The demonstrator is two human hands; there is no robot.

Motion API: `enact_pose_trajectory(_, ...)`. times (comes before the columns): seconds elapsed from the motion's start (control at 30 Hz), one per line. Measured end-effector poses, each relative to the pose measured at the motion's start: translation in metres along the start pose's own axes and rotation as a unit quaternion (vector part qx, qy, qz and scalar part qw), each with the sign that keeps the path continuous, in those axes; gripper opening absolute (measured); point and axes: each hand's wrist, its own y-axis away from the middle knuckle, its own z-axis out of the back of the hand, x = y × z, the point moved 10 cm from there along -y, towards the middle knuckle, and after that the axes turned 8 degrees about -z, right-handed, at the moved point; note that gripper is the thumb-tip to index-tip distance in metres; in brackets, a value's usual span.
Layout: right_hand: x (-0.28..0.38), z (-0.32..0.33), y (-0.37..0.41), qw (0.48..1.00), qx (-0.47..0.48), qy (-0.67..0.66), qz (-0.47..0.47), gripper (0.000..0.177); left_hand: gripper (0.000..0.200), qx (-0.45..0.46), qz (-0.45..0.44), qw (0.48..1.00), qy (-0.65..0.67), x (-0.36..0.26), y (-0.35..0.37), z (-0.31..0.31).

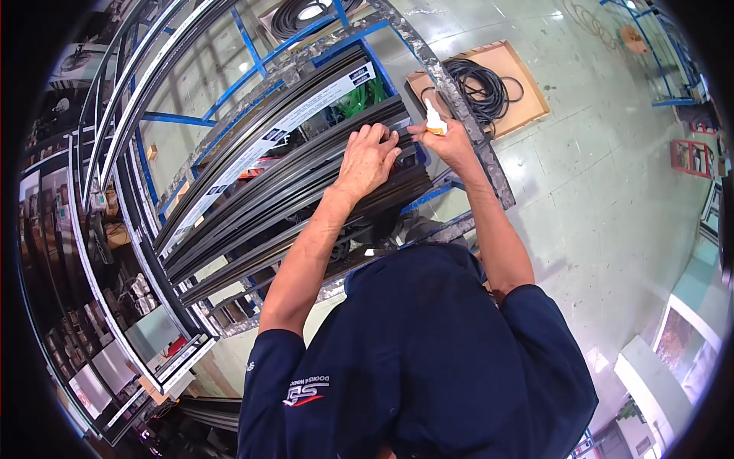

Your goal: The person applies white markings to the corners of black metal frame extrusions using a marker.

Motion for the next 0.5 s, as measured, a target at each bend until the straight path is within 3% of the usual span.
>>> enact_pose_trajectory(0.4, 0.002, -0.001, 0.016, 0.999, 0.037, -0.033, -0.022, 0.020, 0.039, 0.047, -0.024, 0.998, -0.019, -0.003, -0.006, -0.003)
enact_pose_trajectory(0.5, 0.006, 0.011, 0.024, 1.000, 0.015, 0.016, 0.008, 0.020, 0.039, 0.068, -0.025, 0.997, -0.017, 0.000, -0.007, -0.006)
